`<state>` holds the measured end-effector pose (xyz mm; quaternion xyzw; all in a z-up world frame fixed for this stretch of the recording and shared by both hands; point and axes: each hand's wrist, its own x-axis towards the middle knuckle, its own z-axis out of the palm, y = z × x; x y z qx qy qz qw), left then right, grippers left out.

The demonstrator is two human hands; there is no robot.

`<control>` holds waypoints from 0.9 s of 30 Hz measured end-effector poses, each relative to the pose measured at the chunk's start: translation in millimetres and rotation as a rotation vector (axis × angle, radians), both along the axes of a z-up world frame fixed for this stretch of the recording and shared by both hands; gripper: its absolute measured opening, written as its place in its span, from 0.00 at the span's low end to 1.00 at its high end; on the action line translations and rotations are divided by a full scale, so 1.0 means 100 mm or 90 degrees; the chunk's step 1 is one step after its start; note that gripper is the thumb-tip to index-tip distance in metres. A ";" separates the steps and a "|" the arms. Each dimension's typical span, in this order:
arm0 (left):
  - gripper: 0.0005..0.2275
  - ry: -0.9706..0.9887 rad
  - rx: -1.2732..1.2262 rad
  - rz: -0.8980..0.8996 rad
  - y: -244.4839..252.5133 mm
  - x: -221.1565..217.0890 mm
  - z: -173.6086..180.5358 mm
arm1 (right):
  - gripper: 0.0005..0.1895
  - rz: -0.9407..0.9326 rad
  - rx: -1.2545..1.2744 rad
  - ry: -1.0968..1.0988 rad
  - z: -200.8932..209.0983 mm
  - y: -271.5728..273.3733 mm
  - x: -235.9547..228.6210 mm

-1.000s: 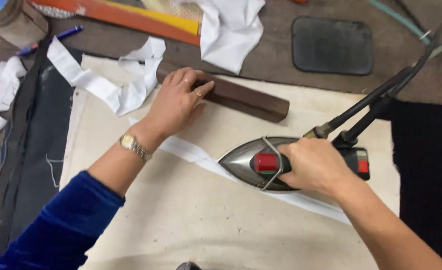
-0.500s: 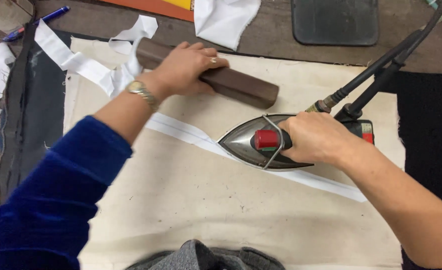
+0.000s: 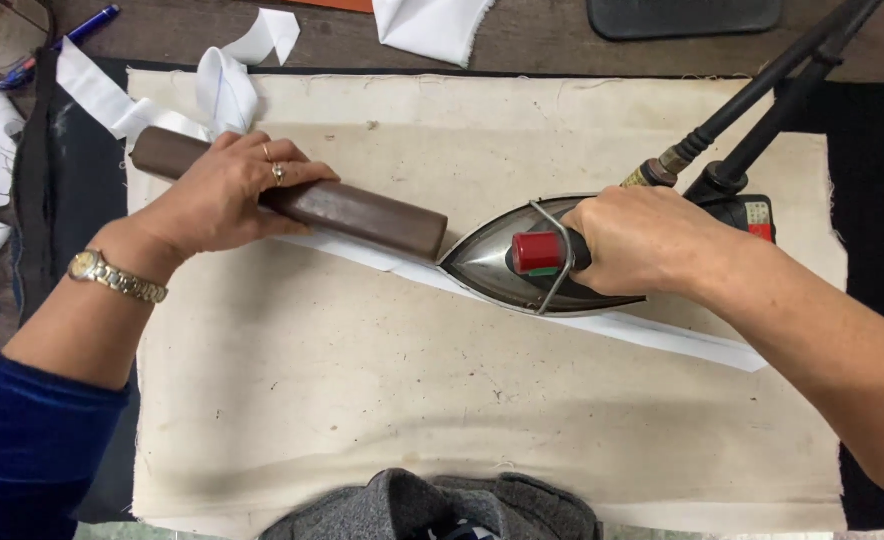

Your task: The person irons a long, white strip of fabric on a workbench. They fold the fabric edges, press them with a steam iron, and use a wooden pressing block to smooth the material.

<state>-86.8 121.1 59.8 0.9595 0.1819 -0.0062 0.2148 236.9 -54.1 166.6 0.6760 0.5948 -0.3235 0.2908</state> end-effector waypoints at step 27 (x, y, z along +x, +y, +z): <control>0.27 0.005 0.048 0.020 -0.06 -0.03 -0.13 | 0.07 0.007 -0.009 0.027 0.00 0.00 0.03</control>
